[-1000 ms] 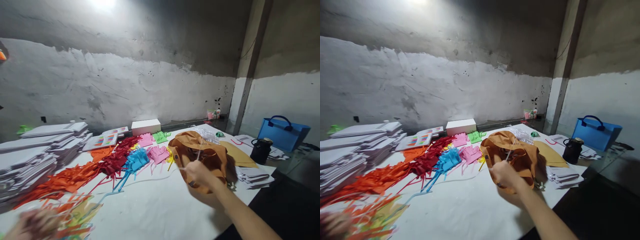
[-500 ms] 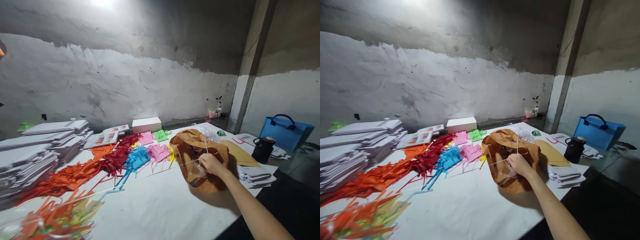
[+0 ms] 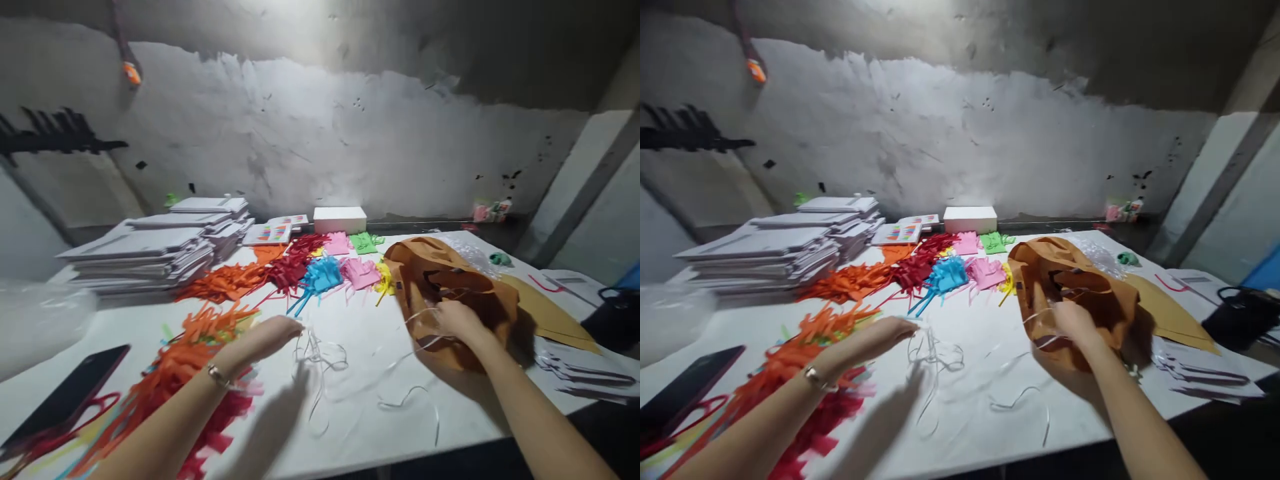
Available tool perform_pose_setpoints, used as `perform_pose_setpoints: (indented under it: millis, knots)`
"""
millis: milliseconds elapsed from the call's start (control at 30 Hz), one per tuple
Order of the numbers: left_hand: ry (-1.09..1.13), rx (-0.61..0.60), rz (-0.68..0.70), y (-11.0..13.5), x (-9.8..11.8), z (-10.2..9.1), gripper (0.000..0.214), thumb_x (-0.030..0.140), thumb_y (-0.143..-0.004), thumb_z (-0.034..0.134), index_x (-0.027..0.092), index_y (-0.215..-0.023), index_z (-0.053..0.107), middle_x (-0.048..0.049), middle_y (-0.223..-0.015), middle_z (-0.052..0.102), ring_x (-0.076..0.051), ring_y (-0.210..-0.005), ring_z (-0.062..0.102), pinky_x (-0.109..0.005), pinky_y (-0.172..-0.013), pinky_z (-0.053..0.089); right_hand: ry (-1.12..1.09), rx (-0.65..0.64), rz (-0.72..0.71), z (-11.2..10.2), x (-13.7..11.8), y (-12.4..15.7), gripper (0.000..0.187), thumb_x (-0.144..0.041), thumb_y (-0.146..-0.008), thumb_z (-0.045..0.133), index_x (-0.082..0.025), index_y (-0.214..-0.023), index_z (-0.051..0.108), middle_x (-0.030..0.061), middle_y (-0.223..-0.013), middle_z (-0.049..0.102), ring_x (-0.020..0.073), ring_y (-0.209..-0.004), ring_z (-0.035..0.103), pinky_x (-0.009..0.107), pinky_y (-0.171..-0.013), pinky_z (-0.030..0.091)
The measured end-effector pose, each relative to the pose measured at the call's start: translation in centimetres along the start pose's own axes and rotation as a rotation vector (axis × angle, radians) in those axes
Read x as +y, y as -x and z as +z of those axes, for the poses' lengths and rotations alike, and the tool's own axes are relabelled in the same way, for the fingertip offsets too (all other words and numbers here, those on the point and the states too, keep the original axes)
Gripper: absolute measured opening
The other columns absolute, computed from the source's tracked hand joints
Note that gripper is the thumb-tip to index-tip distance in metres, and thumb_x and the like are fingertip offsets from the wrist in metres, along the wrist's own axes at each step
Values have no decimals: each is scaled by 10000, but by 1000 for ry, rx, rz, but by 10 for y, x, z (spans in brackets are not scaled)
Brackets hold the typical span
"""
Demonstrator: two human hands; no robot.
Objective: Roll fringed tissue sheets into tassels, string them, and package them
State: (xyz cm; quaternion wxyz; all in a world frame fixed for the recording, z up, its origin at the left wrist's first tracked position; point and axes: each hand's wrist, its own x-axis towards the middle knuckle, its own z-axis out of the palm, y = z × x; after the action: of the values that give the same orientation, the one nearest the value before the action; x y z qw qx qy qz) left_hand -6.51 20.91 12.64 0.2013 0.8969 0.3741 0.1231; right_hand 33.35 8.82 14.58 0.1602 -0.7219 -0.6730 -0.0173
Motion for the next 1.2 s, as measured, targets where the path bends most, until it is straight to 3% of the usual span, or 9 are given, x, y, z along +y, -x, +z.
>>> perform_pose_setpoints:
  millis: [167, 267, 367, 500, 700, 800, 900, 1033, 1200]
  knots:
    - [54, 91, 3, 0, 24, -14, 378, 297, -1002, 365, 168, -837, 680, -91, -831, 724, -215, -779, 645, -290, -727, 454, -119, 157, -87, 32, -31, 4, 346, -135, -960, 388, -91, -1227, 603, 244, -1274, 584, 339, -1236, 533, 576, -1035, 389]
    - [123, -7, 138, 3, 66, -5, 331, 315, -1014, 414, 187, -966, 716, -71, -932, 759, -191, -850, 680, -248, -765, 468, -298, 95, -358, 62, -104, 16, 580, -263, -926, 513, -216, -1490, 386, 112, -1447, 518, 233, -1339, 478, 385, -1094, 416]
    - [216, -63, 227, 14, 87, -2, 274, 280, -1007, 469, 204, -999, 732, -53, -931, 769, -168, -829, 683, -224, -768, 465, -667, -164, -508, 86, -148, 16, 629, -342, -898, 594, -198, -1483, 416, 61, -1123, 701, 188, -981, 669, 289, -832, 550]
    - [343, 47, 148, 34, 58, -13, 272, 318, -993, 523, 183, -970, 758, -63, -871, 781, -170, -777, 661, -236, -737, 457, -752, -270, -435, 104, -116, 1, 359, -346, -973, 437, -184, -1112, 725, 28, -788, 726, 159, -662, 644, 260, -618, 526]
    - [545, 199, -27, 53, 21, -2, 383, 440, -984, 530, 146, -926, 767, -78, -812, 767, -129, -615, 536, -213, -543, 379, -604, -89, -180, 96, -35, -8, 326, -212, -821, 515, -141, -1042, 744, 193, -1067, 714, 324, -1089, 641, 490, -987, 471]
    - [713, 132, -14, 49, 38, 22, 447, 516, -975, 520, 140, -1011, 758, -88, -805, 756, -93, -510, 419, -212, -469, 312, -620, -53, -242, 89, -70, 2, 553, -209, -823, 540, -186, -1375, 575, 151, -1417, 553, 284, -1372, 444, 478, -1168, 307]
    - [924, 70, -14, 42, 55, 44, 522, 589, -943, 532, 117, -1021, 739, -53, -685, 676, -70, -458, 330, -211, -434, 263, -888, -201, -432, 92, -127, 16, 704, -333, -883, 615, -228, -1530, 360, 108, -1432, 543, 248, -1330, 491, 426, -1109, 403]
    - [1084, 126, -71, 46, 60, 62, 548, 634, -930, 516, 126, -1055, 681, 82, -563, 365, -61, -457, 232, -196, -429, 205, -1140, -297, -356, 102, -157, 30, 313, -447, -973, 547, -195, -1104, 678, 24, -812, 693, 164, -723, 644, 269, -643, 517]
    - [1411, 134, -205, 59, 60, 79, 390, 503, -899, 653, 189, -1126, 606, 82, -646, 361, -59, -502, 222, -188, -461, 170, -1067, -113, -341, 95, -139, 46, 247, -350, -1005, 515, -205, -884, 674, 17, -788, 673, 148, -724, 615, 256, -668, 458]
